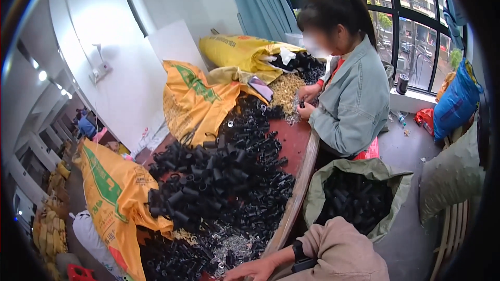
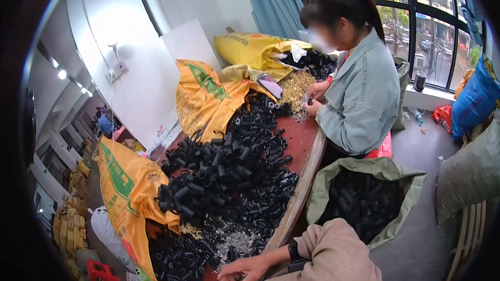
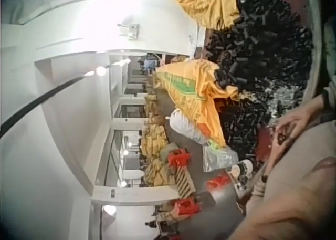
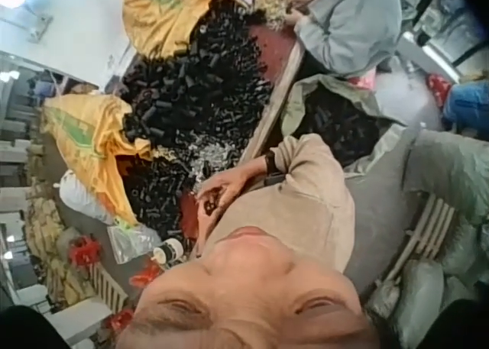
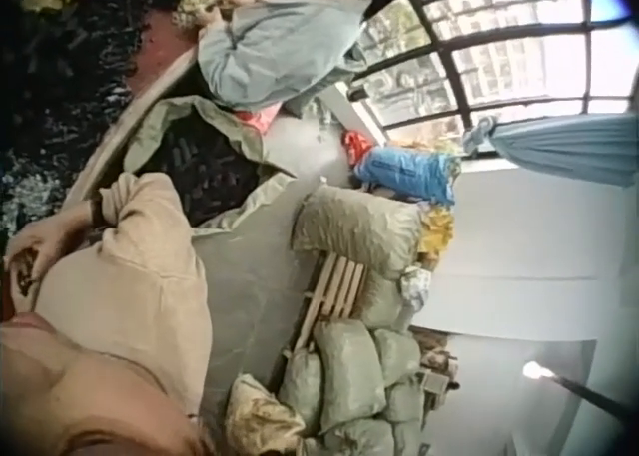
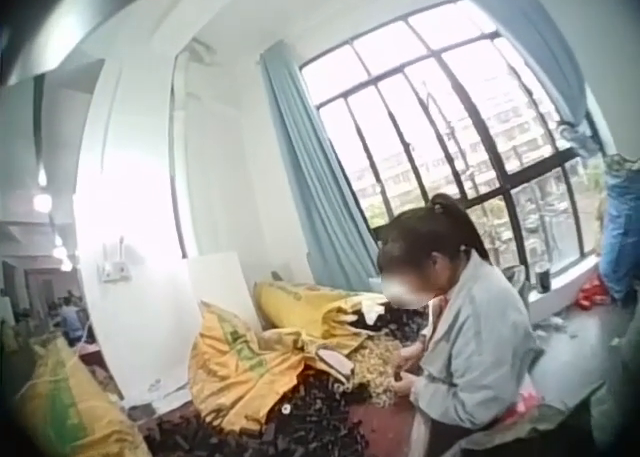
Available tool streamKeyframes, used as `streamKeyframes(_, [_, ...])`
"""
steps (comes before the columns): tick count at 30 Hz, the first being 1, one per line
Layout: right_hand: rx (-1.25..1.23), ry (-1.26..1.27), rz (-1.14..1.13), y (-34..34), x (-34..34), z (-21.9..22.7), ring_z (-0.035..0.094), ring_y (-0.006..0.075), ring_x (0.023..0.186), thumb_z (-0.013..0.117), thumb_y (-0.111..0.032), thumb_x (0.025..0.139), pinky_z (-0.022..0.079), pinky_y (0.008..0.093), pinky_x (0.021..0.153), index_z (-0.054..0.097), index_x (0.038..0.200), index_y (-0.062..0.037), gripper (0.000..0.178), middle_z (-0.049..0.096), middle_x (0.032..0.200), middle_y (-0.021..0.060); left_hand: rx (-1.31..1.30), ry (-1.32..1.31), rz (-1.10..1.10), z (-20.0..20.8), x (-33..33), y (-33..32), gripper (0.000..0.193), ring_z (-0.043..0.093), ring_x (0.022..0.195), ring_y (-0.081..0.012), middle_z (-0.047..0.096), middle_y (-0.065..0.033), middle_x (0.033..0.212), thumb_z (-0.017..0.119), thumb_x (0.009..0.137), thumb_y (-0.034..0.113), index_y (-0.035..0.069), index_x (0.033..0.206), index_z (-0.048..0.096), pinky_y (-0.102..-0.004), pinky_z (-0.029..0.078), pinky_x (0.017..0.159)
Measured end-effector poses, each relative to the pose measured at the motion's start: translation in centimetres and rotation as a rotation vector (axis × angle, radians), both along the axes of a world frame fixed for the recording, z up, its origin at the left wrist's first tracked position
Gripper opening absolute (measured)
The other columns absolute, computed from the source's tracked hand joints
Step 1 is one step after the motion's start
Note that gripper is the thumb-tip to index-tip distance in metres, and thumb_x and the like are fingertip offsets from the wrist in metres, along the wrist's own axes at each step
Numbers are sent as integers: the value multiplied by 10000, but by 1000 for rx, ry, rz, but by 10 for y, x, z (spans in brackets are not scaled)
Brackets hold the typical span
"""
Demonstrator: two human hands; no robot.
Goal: The person assembles components by hand, picking up a black plastic housing and a small beige part from the table. They insert the beige part into the housing, then press a black plastic sleeve over the assembly before setting it aside.
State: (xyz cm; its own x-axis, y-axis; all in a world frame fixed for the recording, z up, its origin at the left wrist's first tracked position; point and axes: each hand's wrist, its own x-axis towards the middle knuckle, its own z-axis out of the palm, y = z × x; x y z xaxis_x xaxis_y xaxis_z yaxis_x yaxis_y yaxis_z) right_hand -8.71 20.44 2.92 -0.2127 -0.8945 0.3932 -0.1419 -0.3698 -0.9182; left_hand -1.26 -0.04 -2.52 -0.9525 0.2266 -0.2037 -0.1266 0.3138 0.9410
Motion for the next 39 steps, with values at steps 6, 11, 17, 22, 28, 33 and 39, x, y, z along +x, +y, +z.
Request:
streamKeyframes(6, [2, 188, -18, 5, -4, 19, 521, 240, 945, 601, -283, 799, 429, 369, 779, 423, 1185, -27, 497, 531, 1052, 124, -57, 7, -59, 14, -14, 6, 545, 369, 1103, -206, 351, -96, 1255, 521, 848, 245, 90, 1310, 277, -322, 321, 912])
streamKeyframes(11, [14, 212, 95, -4, -10, 8, 489, 249, 1006, 579, -258, 818, 413, 363, 806, 455, 1143, -7, 429, 493, 1126, 137, -112, -36, -80, 27, -15, -1, 557, 344, 1131, -211, 330, -95, 1278, 522, 847, 261, 92, 1314, 272, -321, 308, 927])
streamKeyframes(17, [-77, 190, 353, -18, -26, 10, 447, 266, 1056, 500, -203, 870, 383, 371, 848, 448, 1155, 2, 355, 450, 1187, 151, -160, -143, -96, 38, -9, -7, 571, 315, 1164, -218, 304, -93, 1306, 524, 845, 280, 95, 1319, 265, -320, 293, 944])
streamKeyframes(22, [63, -2, 618, -25, -41, -2, 435, 269, 1069, 437, -202, 900, 367, 377, 866, 447, 1180, -21, 334, 452, 1194, 141, -174, -265, -124, 46, 0, -5, 583, 291, 1192, -223, 282, -92, 1329, 525, 843, 296, 97, 1323, 260, -319, 280, 959])
streamKeyframes(28, [453, -60, 665, -32, -52, -22, 447, 241, 1056, 403, -253, 912, 378, 374, 856, 457, 1179, -41, 345, 467, 1180, 127, -173, -438, -175, 49, 1, -4, 598, 261, 1225, -230, 256, -90, 1357, 527, 842, 315, 99, 1328, 254, -318, 265, 976])
streamKeyframes(33, [548, -253, 577, -21, -42, -8, 462, 233, 1038, 399, -270, 910, 390, 367, 845, 452, 1187, -52, 357, 469, 1179, 118, -31, -539, -174, 68, 1, -2, 519, 303, 1164, -201, 310, -65, 1280, 507, 852, 331, 97, 1271, 309, -313, 290, 953])
streamKeyframes(39, [284, -338, 552, -23, -41, -39, 469, 131, 951, 386, -230, 901, 363, 259, 840, 445, 1142, 15, 349, 529, 1031, 78, 824, -789, 91, 71, -12, 8, 327, 428, 936, -130, 446, -8, 1025, 441, 888, 343, 79, 1080, 462, -289, 377, 850])
